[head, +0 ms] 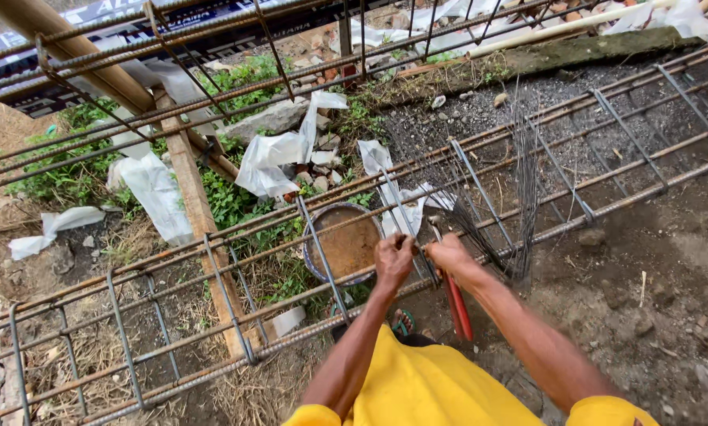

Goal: The person uses pliers to twist wire ties around the intersections of a rebar grid. They repeatedly grab wire, wrap it around the bars, and twist it tight to secure the structure.

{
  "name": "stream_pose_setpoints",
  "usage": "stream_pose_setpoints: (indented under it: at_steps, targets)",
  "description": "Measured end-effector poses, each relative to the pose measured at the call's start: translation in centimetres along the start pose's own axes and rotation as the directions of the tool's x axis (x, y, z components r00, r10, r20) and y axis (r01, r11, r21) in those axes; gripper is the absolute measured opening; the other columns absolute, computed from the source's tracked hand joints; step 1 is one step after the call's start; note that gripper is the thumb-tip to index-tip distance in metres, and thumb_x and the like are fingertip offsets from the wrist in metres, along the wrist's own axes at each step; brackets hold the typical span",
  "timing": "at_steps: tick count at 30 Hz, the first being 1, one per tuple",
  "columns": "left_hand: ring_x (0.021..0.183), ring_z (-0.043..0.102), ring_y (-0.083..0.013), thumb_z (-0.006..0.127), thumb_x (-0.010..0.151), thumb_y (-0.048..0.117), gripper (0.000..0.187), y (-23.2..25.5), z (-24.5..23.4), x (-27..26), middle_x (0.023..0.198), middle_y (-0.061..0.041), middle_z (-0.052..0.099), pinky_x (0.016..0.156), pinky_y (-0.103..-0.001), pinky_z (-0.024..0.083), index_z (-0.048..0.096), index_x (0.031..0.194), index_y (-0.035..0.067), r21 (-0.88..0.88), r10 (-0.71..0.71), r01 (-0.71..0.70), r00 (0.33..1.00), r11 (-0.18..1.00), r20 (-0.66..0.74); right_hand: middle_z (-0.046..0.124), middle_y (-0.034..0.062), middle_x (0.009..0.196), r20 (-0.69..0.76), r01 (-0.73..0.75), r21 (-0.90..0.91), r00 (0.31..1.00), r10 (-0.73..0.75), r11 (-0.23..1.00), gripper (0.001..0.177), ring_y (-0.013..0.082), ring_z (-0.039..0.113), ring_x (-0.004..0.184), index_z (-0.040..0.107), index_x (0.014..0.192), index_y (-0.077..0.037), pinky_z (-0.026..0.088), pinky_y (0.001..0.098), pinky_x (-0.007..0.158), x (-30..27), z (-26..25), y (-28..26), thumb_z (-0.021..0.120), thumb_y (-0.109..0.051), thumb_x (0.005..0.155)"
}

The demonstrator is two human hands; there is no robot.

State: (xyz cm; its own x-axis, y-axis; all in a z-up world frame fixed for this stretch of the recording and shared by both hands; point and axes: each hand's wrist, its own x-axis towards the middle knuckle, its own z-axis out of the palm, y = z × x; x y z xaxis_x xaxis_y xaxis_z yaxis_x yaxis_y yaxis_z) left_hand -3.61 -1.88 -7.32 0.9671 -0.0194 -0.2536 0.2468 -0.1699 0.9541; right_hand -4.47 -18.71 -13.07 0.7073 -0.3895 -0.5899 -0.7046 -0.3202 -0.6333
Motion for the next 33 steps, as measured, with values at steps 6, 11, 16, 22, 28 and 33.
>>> stream_pose_setpoints:
  at_steps: [6, 11, 16, 22, 28, 33]
  targets:
    - [0.074, 0.072, -0.0384, 0.070, 0.091, 0.018, 0.013, 1.4, 0.6, -2.1, 0.075, -0.017, 0.073, 0.068, -0.047, 0.057, 0.075, 0.089, 0.007, 0.065, 0.231, -0.225, 0.969, 0.972, -0.090, 0.056, 0.0145, 0.048, -0.020, -0.007, 0.015, 1.000, 0.007, 1.000, 0.025, 0.0242, 0.059, 0.037, 0.068, 0.070, 0.002, 0.046, 0.0370, 0.043, -5.0, -1.2, -4.0, 0.062, -0.022, 0.076]
    - [0.077, 0.072, -0.0387, 0.072, 0.090, 0.017, 0.007, 0.0, 1.0, -2.2, 0.078, -0.016, 0.073, 0.069, -0.046, 0.058, 0.073, 0.093, 0.011, 0.170, 0.409, -0.390, 0.908, 0.905, -0.092, 0.056, 0.0135, 0.048, -0.043, -0.015, 0.120, 0.999, 0.020, 0.993, 0.025, 0.0221, 0.056, 0.035, 0.068, 0.068, 0.002, 0.046, 0.0346, 0.039, -8.0, -1.7, -5.7, 0.062, -0.020, 0.079]
    - [0.082, 0.071, -0.0397, 0.070, 0.088, 0.010, 0.013, 0.6, 0.4, -2.2, 0.083, -0.013, 0.070, 0.071, -0.049, 0.059, 0.071, 0.101, 0.013, 0.196, 0.471, -0.467, 0.881, 0.862, 0.027, 0.050, 0.0127, 0.052, -0.063, 0.025, 0.441, 0.998, 0.004, 0.897, 0.021, 0.0185, 0.051, 0.037, 0.062, 0.073, 0.010, 0.046, 0.0325, 0.032, -7.8, -1.7, -5.4, 0.062, -0.010, 0.080]
    - [0.085, 0.070, -0.0348, 0.069, 0.090, 0.010, 0.022, -0.5, 1.5, -1.0, 0.086, -0.010, 0.066, 0.075, -0.048, 0.061, 0.065, 0.111, 0.016, 0.136, 0.432, -0.428, 0.902, 0.894, -0.005, 0.043, 0.0085, 0.048, -0.038, 0.057, 0.570, 0.998, -0.043, 0.820, 0.017, 0.0161, 0.047, 0.033, 0.059, 0.071, 0.006, 0.045, 0.0319, 0.029, -7.7, -0.9, -3.6, 0.061, -0.009, 0.079]
    - [0.080, 0.067, -0.0332, 0.073, 0.090, 0.031, 0.032, 1.3, 0.7, -0.8, 0.083, -0.009, 0.057, 0.072, -0.047, 0.055, 0.052, 0.104, 0.011, 0.301, 0.288, -0.276, 0.958, 0.913, 0.004, 0.046, 0.0062, 0.053, 0.023, 0.027, 0.569, 0.999, -0.049, 0.822, 0.014, 0.0132, 0.048, 0.039, 0.061, 0.078, 0.001, 0.047, 0.0291, 0.031, -5.9, -0.3, -2.4, 0.061, -0.012, 0.081]
    - [0.089, 0.068, -0.0457, 0.067, 0.077, 0.046, 0.038, 1.9, 1.1, 1.1, 0.082, -0.017, 0.067, 0.078, -0.059, 0.051, 0.057, 0.093, 0.013, 0.428, -0.094, 0.079, 0.995, 0.900, 0.013, 0.047, 0.0063, 0.052, 0.081, -0.049, 0.506, 0.997, 0.010, 0.861, 0.015, 0.0133, 0.049, 0.036, 0.061, 0.077, 0.003, 0.046, 0.0288, 0.029, -7.3, -2.3, -5.1, 0.064, -0.012, 0.079]
